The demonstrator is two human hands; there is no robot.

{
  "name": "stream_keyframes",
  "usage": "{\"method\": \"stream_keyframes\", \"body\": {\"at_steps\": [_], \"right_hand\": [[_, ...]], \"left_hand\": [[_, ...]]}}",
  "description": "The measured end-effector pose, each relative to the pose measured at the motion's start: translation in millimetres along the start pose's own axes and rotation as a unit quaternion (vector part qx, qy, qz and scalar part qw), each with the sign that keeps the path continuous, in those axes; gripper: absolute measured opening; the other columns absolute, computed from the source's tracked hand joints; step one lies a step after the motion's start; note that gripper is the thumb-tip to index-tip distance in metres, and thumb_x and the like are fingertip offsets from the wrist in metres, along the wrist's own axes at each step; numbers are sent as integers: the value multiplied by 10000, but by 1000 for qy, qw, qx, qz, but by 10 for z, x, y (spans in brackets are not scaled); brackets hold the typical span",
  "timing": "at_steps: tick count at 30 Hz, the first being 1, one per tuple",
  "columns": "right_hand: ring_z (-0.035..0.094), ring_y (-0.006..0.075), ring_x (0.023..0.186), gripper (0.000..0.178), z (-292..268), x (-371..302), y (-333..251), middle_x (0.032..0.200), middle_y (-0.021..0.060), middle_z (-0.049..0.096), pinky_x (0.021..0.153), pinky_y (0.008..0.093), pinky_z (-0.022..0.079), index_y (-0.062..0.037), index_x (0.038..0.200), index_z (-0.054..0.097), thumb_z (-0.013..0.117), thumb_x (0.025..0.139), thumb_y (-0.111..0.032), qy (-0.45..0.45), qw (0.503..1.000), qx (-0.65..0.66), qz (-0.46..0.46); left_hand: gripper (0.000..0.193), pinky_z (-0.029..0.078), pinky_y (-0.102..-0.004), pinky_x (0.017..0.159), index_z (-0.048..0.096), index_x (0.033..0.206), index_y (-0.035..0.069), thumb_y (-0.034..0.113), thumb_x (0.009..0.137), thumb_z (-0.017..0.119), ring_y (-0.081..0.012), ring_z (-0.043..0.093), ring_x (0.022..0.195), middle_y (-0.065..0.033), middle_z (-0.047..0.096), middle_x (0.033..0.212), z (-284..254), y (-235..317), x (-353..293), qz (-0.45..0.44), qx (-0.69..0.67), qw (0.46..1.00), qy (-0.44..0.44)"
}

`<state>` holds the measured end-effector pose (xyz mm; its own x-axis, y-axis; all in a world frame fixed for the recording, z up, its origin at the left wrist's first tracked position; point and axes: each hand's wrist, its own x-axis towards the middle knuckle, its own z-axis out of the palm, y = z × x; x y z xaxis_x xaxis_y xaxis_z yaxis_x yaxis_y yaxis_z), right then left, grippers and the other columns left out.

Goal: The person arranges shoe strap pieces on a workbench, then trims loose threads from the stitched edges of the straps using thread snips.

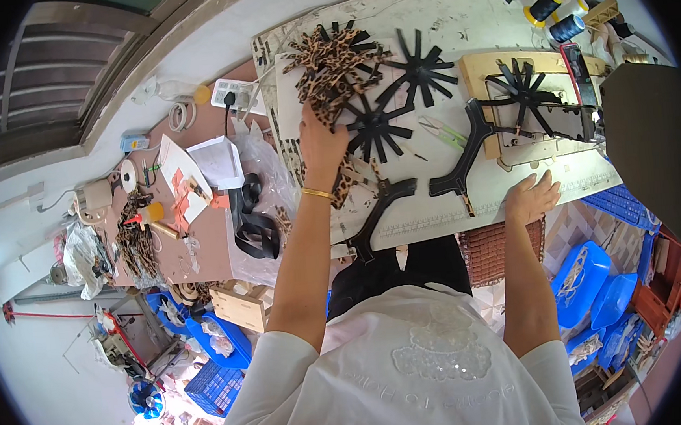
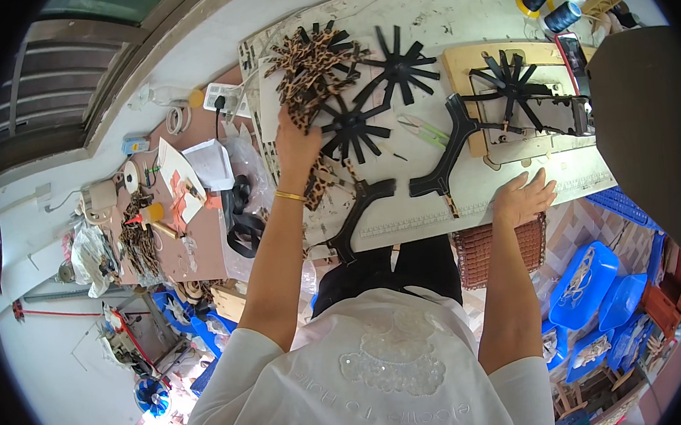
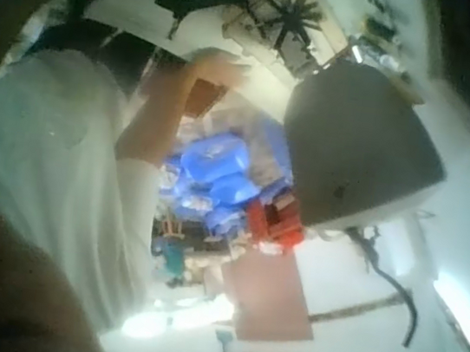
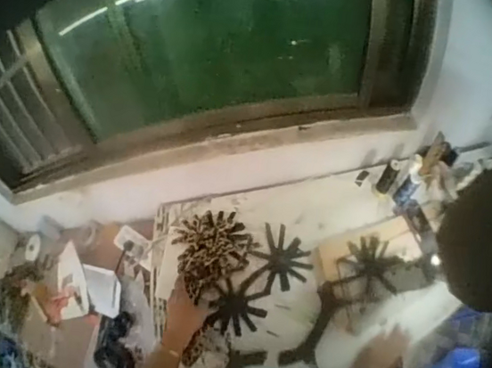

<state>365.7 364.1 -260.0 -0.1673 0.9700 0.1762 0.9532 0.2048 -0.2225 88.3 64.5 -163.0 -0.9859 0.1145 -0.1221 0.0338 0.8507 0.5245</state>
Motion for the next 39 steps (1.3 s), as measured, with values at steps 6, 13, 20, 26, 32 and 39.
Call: {"method": "stream_keyframes", "body": {"at_steps": [6,13,20,26,32,39], "right_hand": [[187,364,1500,513,-86,-53,-146,1626,112,235,1130,591,311,-220,1490,424,470,1011,-397,-13,1000,-5,7],[181,358,1504,511,-85,-66,-112,1624,105,237,1119,587,320,-228,1491,415,464,1007,-386,-27,1000,1,17],[182,363,1502,516,-99,-54,-115,1623,109,241,1122,587,317,-218,1493,416,460,1011,-397,-33,999,-7,22],[174,360,1506,518,-58,-39,-109,1626,105,240,1118,612,305,-219,1498,408,445,1016,-408,-26,1000,8,8],[161,356,1511,522,-74,-39,-59,1629,104,236,1128,603,298,-220,1501,403,442,1017,-410,-27,999,19,19],[172,361,1506,515,-129,-61,-167,1624,113,248,1146,579,292,-213,1494,418,467,1010,-385,-48,999,11,23]], "left_hand": [[573,489,-476,949,478,1385,-17,174,853,574,-454,633,1096,-300,663,1153,-260,16,234,-5,-109,994,21],[556,475,-359,968,536,1369,-6,129,833,596,-302,657,1066,-199,682,1188,-834,226,599,80,-231,968,57],[740,523,-442,941,467,1430,50,177,741,706,-392,662,1091,-240,689,1148,-947,153,731,118,39,992,-22],[702,487,-396,994,544,1361,6,192,719,759,-341,650,1136,-210,678,1204,-1042,37,997,134,-72,988,40],[668,553,-286,770,567,1326,-42,190,765,846,-160,680,876,-163,705,1094,-1582,491,1204,-10,-262,965,-14],[559,549,-268,732,611,1292,4,27,764,793,-151,684,840,-141,712,1058,-1819,398,1298,53,-350,932,-80]]}}
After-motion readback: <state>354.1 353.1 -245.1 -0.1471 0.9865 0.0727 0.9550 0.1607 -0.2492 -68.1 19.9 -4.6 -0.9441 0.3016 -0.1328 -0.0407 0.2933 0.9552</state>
